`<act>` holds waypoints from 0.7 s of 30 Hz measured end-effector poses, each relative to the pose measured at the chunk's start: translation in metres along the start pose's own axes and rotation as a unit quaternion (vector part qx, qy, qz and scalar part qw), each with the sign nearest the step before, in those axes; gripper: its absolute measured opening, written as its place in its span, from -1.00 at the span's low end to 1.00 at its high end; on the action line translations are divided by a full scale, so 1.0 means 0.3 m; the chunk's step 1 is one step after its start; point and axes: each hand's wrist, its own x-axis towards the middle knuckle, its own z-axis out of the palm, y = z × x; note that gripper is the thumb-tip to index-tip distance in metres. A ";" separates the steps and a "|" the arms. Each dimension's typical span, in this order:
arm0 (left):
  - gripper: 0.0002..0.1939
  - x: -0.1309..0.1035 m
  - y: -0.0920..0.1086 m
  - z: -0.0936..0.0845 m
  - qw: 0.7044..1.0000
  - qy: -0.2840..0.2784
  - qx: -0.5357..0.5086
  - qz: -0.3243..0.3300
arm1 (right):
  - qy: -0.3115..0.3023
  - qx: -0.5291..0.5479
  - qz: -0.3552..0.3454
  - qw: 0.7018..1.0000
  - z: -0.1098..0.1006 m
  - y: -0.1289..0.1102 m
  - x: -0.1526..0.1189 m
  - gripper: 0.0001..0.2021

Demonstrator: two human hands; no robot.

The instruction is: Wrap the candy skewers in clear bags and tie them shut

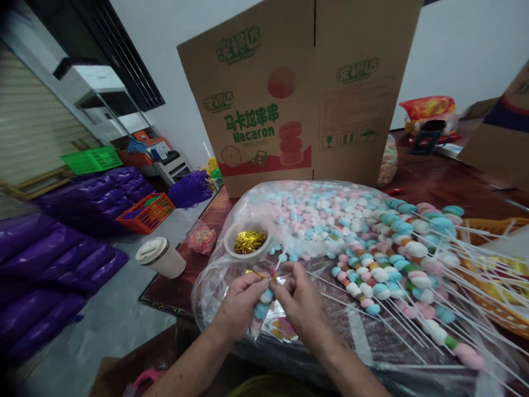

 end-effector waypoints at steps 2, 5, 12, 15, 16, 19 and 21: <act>-0.72 0.004 -0.002 -0.013 0.994 -0.053 -0.063 -0.069 | -0.075 0.002 -0.059 0.995 -0.028 -0.021 -0.013 -0.76; -0.63 0.008 -0.006 -0.043 0.958 -0.188 -0.128 -0.172 | -0.187 -0.066 -0.197 0.960 -0.076 -0.062 -0.023 -0.80; -0.40 0.017 0.001 -0.036 0.976 -0.098 -0.160 -0.106 | -0.019 -0.184 -0.230 0.955 -0.017 -0.018 -0.021 -0.76; -0.49 0.025 -0.023 -0.002 0.989 -0.005 -0.128 -0.073 | 0.074 -0.285 -0.274 0.915 0.006 0.030 -0.006 -0.78; -0.48 0.026 -0.036 0.011 0.992 0.026 -0.111 -0.051 | 0.083 -0.320 -0.305 0.893 0.000 0.037 0.001 -0.78; -0.44 0.024 -0.065 0.039 0.993 0.094 -0.058 -0.029 | 0.135 -0.412 -0.349 0.831 -0.035 0.029 0.006 -0.77; -0.42 0.015 -0.049 0.036 0.990 0.046 -0.063 -0.119 | 0.169 -0.437 -0.352 0.811 -0.044 0.014 -0.017 -0.80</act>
